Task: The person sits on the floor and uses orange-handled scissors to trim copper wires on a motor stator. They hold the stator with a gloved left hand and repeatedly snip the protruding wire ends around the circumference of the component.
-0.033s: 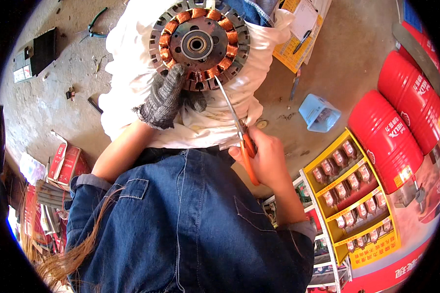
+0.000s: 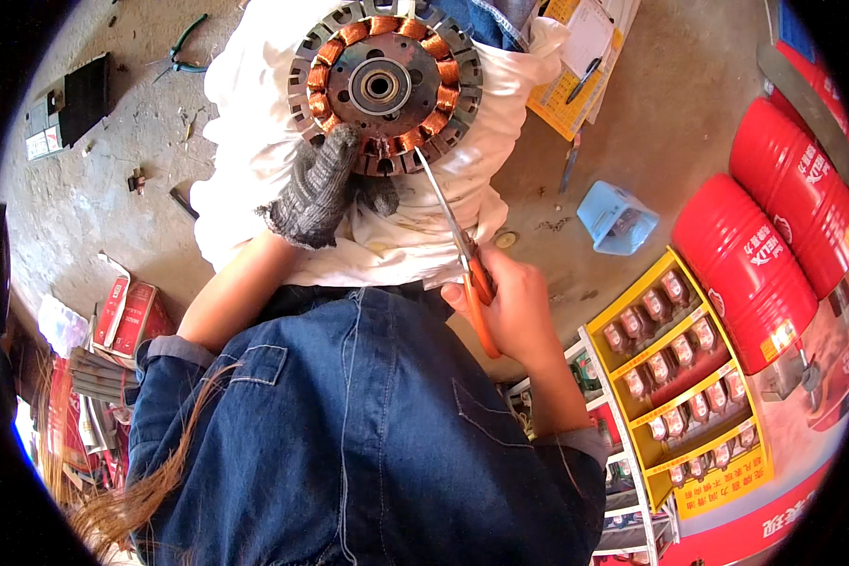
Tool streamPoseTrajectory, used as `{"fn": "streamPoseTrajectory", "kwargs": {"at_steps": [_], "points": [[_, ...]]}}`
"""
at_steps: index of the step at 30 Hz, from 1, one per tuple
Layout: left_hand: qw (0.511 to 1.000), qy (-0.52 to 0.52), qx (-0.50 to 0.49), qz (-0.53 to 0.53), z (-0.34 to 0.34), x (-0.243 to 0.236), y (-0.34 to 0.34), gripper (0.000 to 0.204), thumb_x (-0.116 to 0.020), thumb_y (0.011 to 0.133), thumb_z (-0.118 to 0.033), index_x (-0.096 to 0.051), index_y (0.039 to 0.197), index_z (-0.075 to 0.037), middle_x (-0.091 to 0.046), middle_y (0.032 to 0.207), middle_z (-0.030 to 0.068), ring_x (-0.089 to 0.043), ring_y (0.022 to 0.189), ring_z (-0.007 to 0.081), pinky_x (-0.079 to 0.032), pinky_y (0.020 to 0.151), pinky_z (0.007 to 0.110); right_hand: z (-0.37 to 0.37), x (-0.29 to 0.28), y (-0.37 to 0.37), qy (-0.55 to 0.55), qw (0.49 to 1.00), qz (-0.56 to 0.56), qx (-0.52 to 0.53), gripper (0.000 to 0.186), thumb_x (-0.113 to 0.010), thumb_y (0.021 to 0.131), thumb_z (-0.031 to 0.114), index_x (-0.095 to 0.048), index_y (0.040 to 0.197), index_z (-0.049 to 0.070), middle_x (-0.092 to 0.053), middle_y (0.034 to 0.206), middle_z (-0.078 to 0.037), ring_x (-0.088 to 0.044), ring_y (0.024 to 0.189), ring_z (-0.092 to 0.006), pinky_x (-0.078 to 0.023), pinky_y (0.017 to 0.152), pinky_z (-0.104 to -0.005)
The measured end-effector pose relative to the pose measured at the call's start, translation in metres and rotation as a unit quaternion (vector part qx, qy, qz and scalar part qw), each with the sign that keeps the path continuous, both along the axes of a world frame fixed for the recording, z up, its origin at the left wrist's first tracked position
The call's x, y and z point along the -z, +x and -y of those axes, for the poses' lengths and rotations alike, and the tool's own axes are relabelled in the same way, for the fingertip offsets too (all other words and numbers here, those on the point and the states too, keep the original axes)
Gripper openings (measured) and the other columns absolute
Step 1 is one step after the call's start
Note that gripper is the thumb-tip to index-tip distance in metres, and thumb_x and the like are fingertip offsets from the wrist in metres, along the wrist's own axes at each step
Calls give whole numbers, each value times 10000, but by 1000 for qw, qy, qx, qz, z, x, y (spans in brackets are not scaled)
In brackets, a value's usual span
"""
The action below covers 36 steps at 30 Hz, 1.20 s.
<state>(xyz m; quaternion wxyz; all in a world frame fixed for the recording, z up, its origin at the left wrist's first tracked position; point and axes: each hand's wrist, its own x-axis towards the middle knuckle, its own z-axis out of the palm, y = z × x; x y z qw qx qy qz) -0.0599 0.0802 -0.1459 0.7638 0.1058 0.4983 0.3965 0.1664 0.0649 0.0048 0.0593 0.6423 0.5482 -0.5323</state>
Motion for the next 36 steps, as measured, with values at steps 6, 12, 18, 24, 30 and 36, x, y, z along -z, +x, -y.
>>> {"fn": "streamPoseTrajectory", "kwargs": {"at_steps": [6,12,18,24,30,36], "points": [[998,30,43,-39,3,5,-6,483,-523,1034,-410,-510,1341,-36,-656,1156,101,-647,962,170,-559,758,333,5,4,-2,26,1000,14,-8,440,-728,883,387,-543,834,-9,-480,638,-65,-451,587,-129,-416,551,-296],[995,-9,26,93,-4,-7,-7,491,-518,1035,-408,-487,1352,-34,-652,1155,114,-673,900,203,-583,674,369,2,3,0,35,996,63,-57,420,-743,870,359,-550,833,-13,-482,626,-83,-458,560,-154,-421,542,-313],[998,-23,-8,57,-3,-6,-1,501,-502,1034,-437,-497,1346,-45,-659,1116,113,-673,870,196,-576,656,358,-16,-11,-13,12,995,95,-37,502,-827,782,392,-486,719,29,-527,587,-164,-526,547,-389,-425,532,-417],[986,-104,-79,102,-4,-9,11,522,-451,1022,-542,-538,1311,-117,-674,1035,56,-643,709,192,-511,531,303,3,27,-2,125,987,77,-65,463,-855,754,313,-481,684,49,-510,551,-130,-526,520,-367,-417,499,-411],[990,15,-123,-60,35,41,33,424,-480,1030,-461,-543,1308,-147,-659,1033,40,-612,656,166,-496,521,283,12,60,8,185,979,43,-72,453,-862,741,297,-482,684,58,-488,543,-113,-522,509,-351,-419,493,-406],[981,-131,-23,142,-9,-32,-4,478,-555,1000,-429,-556,1292,-50,-698,1020,116,-668,696,181,-556,603,329,7,58,20,161,985,17,-56,432,-858,747,281,-494,686,57,-489,547,-118,-508,499,-342,-421,491,-403]]}}
